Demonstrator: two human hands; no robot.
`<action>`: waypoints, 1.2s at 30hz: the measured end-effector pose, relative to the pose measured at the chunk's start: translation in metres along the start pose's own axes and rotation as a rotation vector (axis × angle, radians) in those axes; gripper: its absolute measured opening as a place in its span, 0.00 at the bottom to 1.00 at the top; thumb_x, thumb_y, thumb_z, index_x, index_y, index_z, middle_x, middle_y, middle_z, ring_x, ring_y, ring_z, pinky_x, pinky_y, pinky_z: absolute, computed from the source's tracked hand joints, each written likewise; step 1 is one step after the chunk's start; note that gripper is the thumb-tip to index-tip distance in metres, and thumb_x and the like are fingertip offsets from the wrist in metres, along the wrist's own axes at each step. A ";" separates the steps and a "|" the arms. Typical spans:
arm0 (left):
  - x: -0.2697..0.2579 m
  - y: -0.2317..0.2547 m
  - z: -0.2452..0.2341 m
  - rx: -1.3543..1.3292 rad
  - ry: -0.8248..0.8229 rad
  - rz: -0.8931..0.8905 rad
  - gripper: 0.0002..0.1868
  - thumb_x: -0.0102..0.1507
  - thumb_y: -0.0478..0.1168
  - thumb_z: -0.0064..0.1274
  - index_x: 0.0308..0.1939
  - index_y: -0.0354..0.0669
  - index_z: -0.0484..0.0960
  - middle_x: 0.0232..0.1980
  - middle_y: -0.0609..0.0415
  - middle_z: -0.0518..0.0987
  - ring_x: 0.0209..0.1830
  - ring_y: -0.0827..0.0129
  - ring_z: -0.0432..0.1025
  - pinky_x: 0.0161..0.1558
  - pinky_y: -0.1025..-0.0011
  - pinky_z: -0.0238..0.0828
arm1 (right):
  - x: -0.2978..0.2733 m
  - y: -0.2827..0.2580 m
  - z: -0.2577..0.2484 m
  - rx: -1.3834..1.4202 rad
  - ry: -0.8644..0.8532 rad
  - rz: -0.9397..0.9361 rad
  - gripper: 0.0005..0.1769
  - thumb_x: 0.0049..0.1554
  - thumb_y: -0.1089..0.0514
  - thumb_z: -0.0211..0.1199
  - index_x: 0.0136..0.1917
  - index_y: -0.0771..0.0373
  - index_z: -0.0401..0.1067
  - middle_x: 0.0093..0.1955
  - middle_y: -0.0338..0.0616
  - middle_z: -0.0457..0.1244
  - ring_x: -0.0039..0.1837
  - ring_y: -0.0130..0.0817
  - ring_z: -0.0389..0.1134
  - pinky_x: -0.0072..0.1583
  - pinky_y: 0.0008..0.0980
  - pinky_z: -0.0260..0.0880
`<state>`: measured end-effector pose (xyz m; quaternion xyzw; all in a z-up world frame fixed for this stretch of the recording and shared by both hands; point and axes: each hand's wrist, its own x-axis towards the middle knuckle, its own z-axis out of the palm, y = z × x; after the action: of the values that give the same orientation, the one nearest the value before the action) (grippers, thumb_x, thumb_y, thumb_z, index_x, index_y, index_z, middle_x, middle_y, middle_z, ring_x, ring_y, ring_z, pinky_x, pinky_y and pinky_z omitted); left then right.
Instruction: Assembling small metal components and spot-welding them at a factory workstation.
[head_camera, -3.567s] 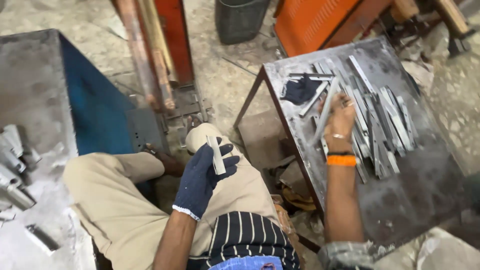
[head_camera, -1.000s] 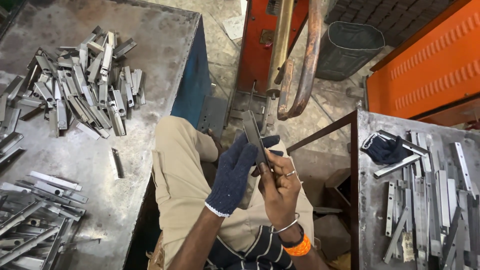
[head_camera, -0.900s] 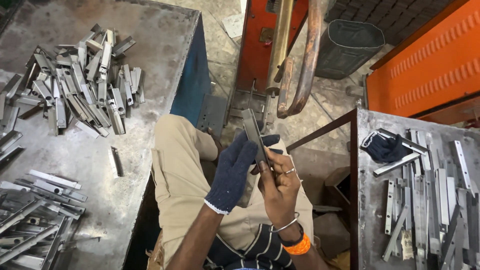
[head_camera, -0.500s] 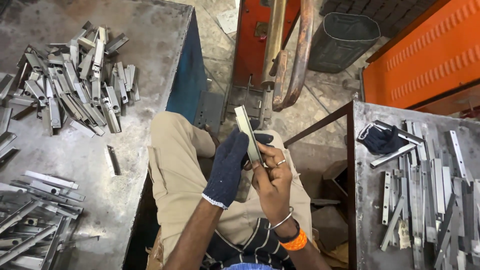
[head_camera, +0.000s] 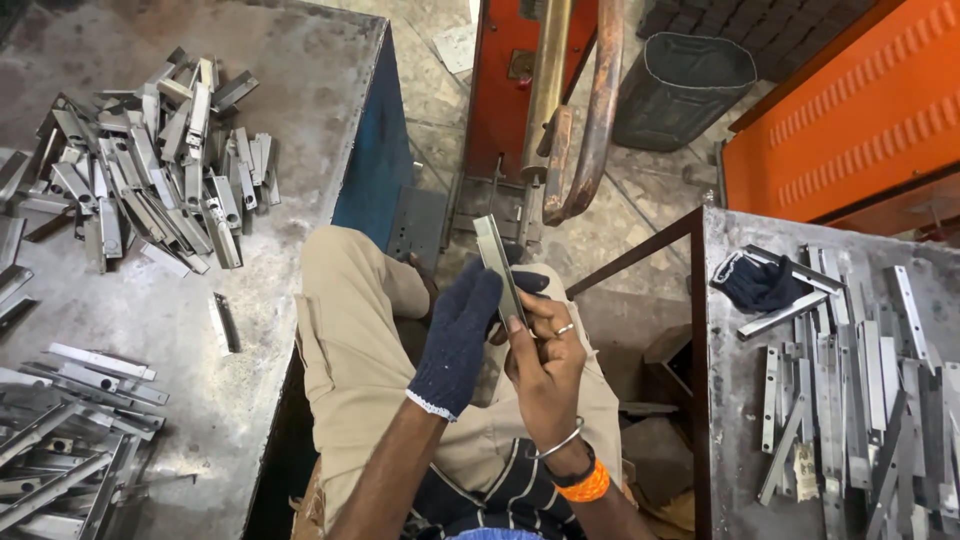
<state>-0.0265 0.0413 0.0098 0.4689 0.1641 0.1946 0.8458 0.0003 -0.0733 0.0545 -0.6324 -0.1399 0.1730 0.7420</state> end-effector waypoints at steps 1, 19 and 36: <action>-0.002 0.008 0.005 0.001 -0.001 0.003 0.16 0.74 0.45 0.47 0.54 0.36 0.80 0.39 0.61 0.78 0.35 0.82 0.67 0.33 0.79 0.64 | -0.001 0.002 -0.001 0.001 -0.001 -0.003 0.14 0.64 0.66 0.57 0.64 0.68 0.69 0.41 0.37 0.67 0.33 0.13 0.55 0.32 0.18 0.51; -0.002 0.029 0.081 -0.167 0.011 -0.049 0.12 0.69 0.44 0.49 0.53 0.42 0.76 0.46 0.54 0.82 0.43 0.73 0.77 0.42 0.74 0.77 | -0.005 -0.050 -0.012 -0.085 0.228 -0.108 0.13 0.64 0.69 0.58 0.62 0.68 0.72 0.42 0.36 0.66 0.33 0.12 0.54 0.33 0.19 0.50; 0.007 0.038 0.084 -0.090 0.124 -0.075 0.08 0.67 0.42 0.56 0.44 0.42 0.79 0.40 0.56 0.81 0.38 0.75 0.74 0.37 0.73 0.74 | 0.002 -0.067 -0.009 -0.126 0.208 -0.002 0.20 0.61 0.71 0.56 0.66 0.67 0.69 0.41 0.38 0.68 0.29 0.14 0.57 0.29 0.20 0.53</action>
<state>0.0117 0.0025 0.0842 0.4109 0.2248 0.1987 0.8609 0.0108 -0.0900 0.1188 -0.6922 -0.0732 0.0968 0.7114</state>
